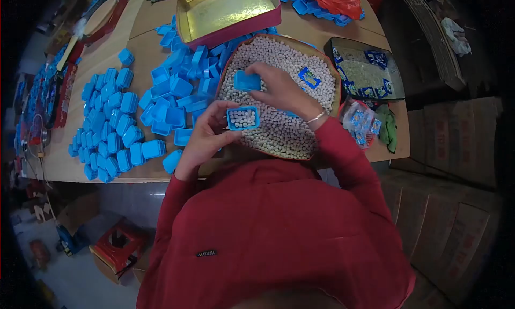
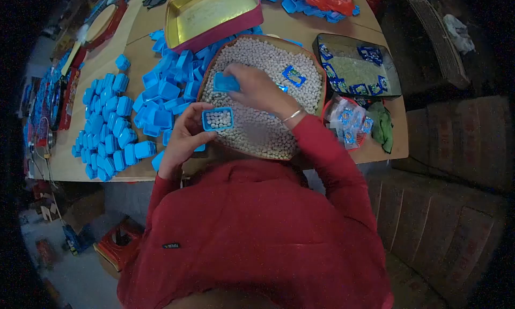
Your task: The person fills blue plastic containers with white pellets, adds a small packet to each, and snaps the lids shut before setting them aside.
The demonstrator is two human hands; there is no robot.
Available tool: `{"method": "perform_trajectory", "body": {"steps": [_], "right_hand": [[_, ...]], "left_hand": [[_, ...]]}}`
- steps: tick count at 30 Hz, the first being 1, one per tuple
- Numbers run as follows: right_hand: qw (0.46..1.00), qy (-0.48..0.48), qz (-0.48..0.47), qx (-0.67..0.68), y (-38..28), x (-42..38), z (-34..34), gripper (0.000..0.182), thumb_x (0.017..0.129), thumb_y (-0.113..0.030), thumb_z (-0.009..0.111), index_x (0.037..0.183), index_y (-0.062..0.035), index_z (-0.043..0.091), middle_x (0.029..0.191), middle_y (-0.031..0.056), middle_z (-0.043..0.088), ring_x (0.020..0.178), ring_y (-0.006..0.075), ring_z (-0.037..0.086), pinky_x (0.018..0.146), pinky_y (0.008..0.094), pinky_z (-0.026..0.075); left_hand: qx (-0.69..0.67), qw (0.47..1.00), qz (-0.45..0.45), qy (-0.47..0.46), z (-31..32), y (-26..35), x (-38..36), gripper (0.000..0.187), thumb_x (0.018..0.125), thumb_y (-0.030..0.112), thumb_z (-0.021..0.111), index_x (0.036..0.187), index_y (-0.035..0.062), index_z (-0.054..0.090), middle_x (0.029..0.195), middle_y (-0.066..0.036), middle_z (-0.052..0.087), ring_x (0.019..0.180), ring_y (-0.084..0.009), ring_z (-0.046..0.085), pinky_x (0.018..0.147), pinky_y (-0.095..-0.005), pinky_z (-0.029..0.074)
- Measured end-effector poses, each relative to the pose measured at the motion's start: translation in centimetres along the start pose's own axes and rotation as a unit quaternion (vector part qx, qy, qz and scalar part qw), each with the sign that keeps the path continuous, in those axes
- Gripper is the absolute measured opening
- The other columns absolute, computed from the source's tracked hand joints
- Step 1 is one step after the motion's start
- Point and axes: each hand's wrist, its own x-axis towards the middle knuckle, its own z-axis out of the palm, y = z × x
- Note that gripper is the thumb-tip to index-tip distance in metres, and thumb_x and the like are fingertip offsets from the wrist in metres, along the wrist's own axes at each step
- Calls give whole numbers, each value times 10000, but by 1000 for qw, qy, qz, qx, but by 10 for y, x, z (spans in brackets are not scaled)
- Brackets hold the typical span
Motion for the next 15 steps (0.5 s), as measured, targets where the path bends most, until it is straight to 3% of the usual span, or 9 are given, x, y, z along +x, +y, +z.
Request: {"method": "perform_trajectory", "body": {"steps": [1,3,4,7,8,10,11,15], "right_hand": [[990,-10,41,134,-3,-5,-8,406,764,-75,723,1125,-24,544,1085,115,625,1019,281,617,900,364,490],[912,-26,128,389,-8,-18,-23,427,803,-76,717,1184,-15,534,1101,98,630,1034,209,618,914,329,485],[885,-46,145,439,-18,-25,-36,485,830,-79,711,1260,1,501,1137,93,615,1068,142,581,948,309,463],[883,-39,128,450,-26,-43,-43,488,819,-81,718,1257,-10,516,1145,82,611,1053,143,584,930,316,469],[924,-42,127,359,-29,-48,-47,467,795,-78,727,1224,-28,549,1148,83,612,1039,175,596,902,319,470],[980,-6,25,198,-41,-52,-52,477,763,-76,735,1206,-38,565,1141,101,610,1024,231,602,876,336,477],[993,12,-29,115,-47,-53,-53,482,746,-75,739,1197,-43,573,1138,111,610,1016,260,605,863,345,480],[997,47,-59,0,-63,-57,-50,525,701,-54,743,1198,-47,574,1118,148,600,1014,338,581,849,383,489]], "left_hand": [[5,1000,-6,12,0,4,0,560,788,-40,689,1301,15,471,1209,-67,590,1097,-143,574,918,-290,474],[19,1000,-14,19,1,4,2,555,793,-35,685,1303,10,471,1198,-71,598,1092,-142,578,907,-290,480],[29,999,-16,15,2,3,7,552,796,-32,684,1304,7,470,1192,-72,602,1087,-141,581,902,-289,483],[26,999,23,-6,14,2,20,516,805,-28,686,1279,0,485,1146,-69,623,1058,-139,596,889,-282,488],[19,999,34,-11,18,1,24,506,807,-31,686,1271,0,488,1135,-67,626,1051,-138,599,884,-284,491],[16,998,50,-19,22,-1,29,476,816,-27,687,1250,2,493,1120,-63,620,1035,-132,597,877,-286,494],[18,998,54,-22,22,-2,30,456,824,-20,688,1235,4,494,1115,-60,610,1026,-127,591,875,-286,495],[46,996,77,-18,30,5,29,425,837,-22,681,1218,-2,494,1106,-63,600,1009,-115,583,862,-280,499]]}}
